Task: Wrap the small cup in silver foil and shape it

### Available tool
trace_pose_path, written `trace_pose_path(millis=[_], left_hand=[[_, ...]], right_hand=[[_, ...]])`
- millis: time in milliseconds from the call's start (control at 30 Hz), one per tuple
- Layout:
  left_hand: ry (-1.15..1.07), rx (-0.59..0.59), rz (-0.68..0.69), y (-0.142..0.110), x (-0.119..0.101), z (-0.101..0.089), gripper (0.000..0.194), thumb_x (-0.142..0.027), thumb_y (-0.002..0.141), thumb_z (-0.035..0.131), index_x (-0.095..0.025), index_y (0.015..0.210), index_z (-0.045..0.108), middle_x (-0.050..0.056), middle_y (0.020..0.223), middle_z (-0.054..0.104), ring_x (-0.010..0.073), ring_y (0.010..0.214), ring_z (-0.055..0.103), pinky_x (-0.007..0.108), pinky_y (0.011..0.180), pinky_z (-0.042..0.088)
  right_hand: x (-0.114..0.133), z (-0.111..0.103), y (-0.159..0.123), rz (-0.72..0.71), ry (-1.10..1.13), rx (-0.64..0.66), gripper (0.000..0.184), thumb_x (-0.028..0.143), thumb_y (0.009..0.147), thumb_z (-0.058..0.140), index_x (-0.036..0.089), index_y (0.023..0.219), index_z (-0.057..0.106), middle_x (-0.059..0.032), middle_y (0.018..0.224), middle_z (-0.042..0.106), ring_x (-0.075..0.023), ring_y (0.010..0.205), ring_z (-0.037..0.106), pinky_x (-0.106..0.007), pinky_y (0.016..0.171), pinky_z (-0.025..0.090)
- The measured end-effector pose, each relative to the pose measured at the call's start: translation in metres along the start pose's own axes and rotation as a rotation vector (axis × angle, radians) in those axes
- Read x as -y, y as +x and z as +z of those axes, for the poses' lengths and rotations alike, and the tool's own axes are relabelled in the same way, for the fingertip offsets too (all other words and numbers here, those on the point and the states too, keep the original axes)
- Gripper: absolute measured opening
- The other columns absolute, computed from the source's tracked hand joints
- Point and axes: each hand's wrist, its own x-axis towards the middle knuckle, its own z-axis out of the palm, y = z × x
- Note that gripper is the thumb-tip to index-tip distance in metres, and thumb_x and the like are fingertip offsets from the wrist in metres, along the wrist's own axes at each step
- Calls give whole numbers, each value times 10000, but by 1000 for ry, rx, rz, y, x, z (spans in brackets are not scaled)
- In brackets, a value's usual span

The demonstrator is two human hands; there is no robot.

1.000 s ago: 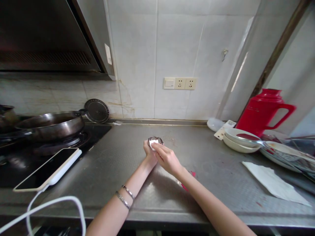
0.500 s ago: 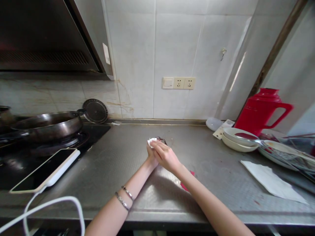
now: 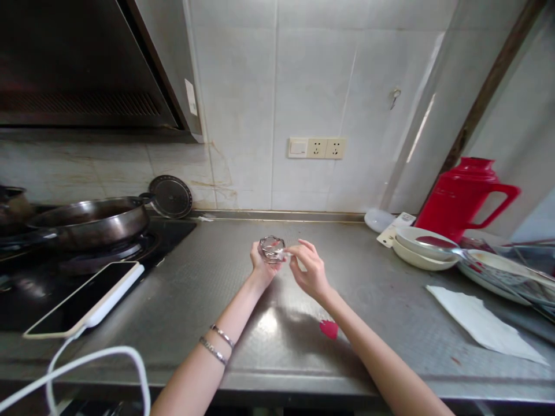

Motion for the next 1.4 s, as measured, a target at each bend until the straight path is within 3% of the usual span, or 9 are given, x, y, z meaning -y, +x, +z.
trace_pose_path(millis=[100, 200, 467, 633, 800, 1000, 1133, 1267, 1400], left_hand=[[83, 65, -74, -5, -6, 3, 574, -535, 795, 388, -79, 1071, 601, 145, 765, 704, 210, 531, 636, 243, 413, 401], [187, 158, -165, -9, -6, 6, 611, -571, 804, 339, -76, 1061, 589, 184, 755, 705, 225, 462, 621, 218, 349, 314], [341, 417, -285, -9, 0, 8, 785, -714, 811, 192, -81, 1052, 590, 222, 806, 714, 255, 438, 630, 213, 289, 258], [395, 484, -297, -9, -2, 6, 895, -722, 819, 102, -43, 1173, 564, 230, 827, 716, 249, 453, 638, 218, 286, 251], [497, 508, -317, -11, -2, 5, 980, -793, 770, 120, -44, 1252, 528, 229, 875, 719, 223, 470, 634, 215, 313, 265], [528, 492, -367, -14, -2, 8, 930, -790, 778, 168, -61, 1185, 578, 207, 811, 720, 218, 455, 621, 209, 317, 247], [496, 470, -391, -14, -3, 8, 812, -734, 818, 221, -87, 1122, 607, 192, 813, 718, 234, 495, 641, 205, 313, 267], [454, 420, -397, -13, -4, 4, 745, -706, 823, 299, -97, 1148, 580, 187, 855, 716, 293, 628, 686, 235, 358, 367], [419, 231, -319, -11, -2, 2, 625, -647, 819, 403, -135, 1154, 527, 152, 821, 711, 310, 648, 693, 285, 411, 449]], right_hand=[[-18, -7, 5, 279, -40, -175, 236, 196, 871, 442, 216, 949, 664, -70, 921, 726, -210, 888, 657, -407, 885, 476], [-30, -13, 9, 515, 0, -169, 269, 274, 864, 439, 195, 956, 679, -93, 969, 723, -231, 914, 653, -372, 828, 479], [-35, -12, 13, 778, 402, 145, 289, 358, 779, 515, 154, 868, 699, -57, 812, 711, -202, 782, 623, -304, 750, 449], [-34, -25, 14, 816, 658, 372, 274, 383, 769, 569, 134, 794, 680, 14, 602, 609, -139, 615, 556, -296, 718, 435], [-26, -27, 13, 850, 773, 455, 292, 414, 749, 631, 124, 746, 668, 31, 491, 547, -128, 496, 538, -306, 644, 472], [-19, -26, 18, 958, 914, 508, 256, 376, 689, 671, 124, 709, 626, -4, 574, 618, -100, 438, 500, -273, 531, 459], [-25, -22, 14, 1009, 902, 424, 239, 350, 656, 696, 123, 686, 625, 3, 574, 600, -78, 437, 441, -237, 464, 390], [-28, -15, 9, 1014, 845, 308, 213, 318, 634, 717, 123, 654, 634, 13, 543, 584, -84, 456, 456, -227, 459, 359], [-30, -10, 7, 1005, 801, 223, 248, 320, 607, 728, 118, 748, 693, -17, 629, 646, -131, 550, 547, -251, 527, 418]])
